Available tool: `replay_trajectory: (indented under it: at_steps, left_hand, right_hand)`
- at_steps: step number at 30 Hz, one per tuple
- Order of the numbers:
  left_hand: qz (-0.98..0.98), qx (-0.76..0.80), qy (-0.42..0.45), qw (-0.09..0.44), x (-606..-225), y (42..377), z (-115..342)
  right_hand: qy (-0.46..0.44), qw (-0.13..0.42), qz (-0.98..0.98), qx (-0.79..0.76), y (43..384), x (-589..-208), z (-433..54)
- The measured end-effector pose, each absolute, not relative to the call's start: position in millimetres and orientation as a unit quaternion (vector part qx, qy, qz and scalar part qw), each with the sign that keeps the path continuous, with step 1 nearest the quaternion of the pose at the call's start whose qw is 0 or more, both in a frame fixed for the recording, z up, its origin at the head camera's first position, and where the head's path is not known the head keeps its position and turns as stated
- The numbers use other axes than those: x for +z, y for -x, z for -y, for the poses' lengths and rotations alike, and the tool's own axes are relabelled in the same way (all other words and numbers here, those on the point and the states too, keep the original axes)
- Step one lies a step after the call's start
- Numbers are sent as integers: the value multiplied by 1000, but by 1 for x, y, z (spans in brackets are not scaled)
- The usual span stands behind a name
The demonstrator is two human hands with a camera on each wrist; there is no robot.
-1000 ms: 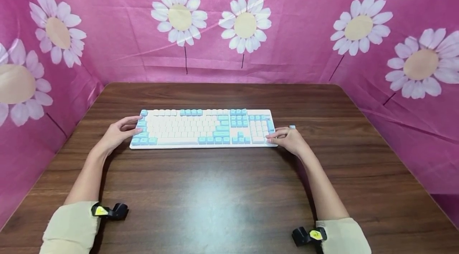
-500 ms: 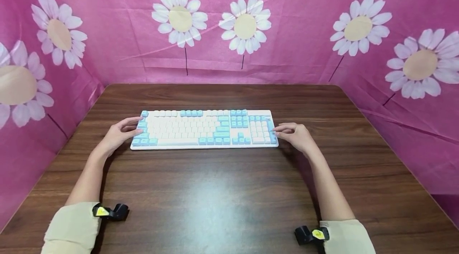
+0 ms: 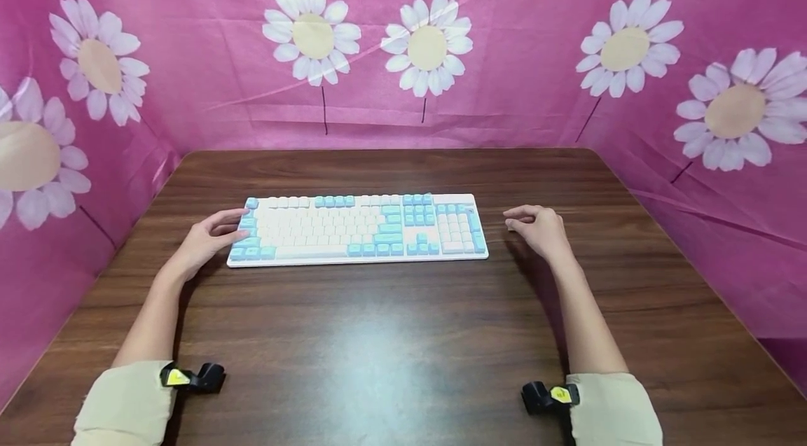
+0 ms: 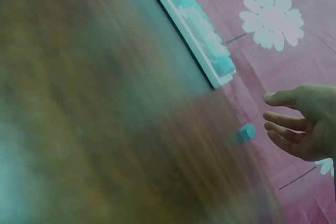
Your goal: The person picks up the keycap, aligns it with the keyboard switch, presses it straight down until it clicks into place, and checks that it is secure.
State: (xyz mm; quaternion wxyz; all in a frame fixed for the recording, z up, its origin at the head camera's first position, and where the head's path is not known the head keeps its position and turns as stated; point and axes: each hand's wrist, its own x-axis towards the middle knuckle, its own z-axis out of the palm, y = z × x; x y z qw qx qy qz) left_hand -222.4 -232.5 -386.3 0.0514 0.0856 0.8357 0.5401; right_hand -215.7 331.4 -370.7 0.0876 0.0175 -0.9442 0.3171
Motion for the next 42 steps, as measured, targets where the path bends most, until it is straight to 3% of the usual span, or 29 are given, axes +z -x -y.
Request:
replay_trajectory:
  at_steps: [5, 13, 27, 42]
  left_hand:
    - [-829, 552, -74, 55, -395, 226, 237]
    - [-838, 539, -73, 49, -418, 240, 246]
    - [-832, 547, -81, 43, -417, 244, 246]
    - [-838, 540, -77, 38, -414, 240, 245]
  right_hand:
    - [-11, 85, 951, 296, 222, -377, -340]
    - [-18, 23, 958, 286, 228, -388, -350]
    - [-51, 69, 962, 258, 232, -397, -352]
    - [-78, 68, 962, 254, 237, -393, -345]
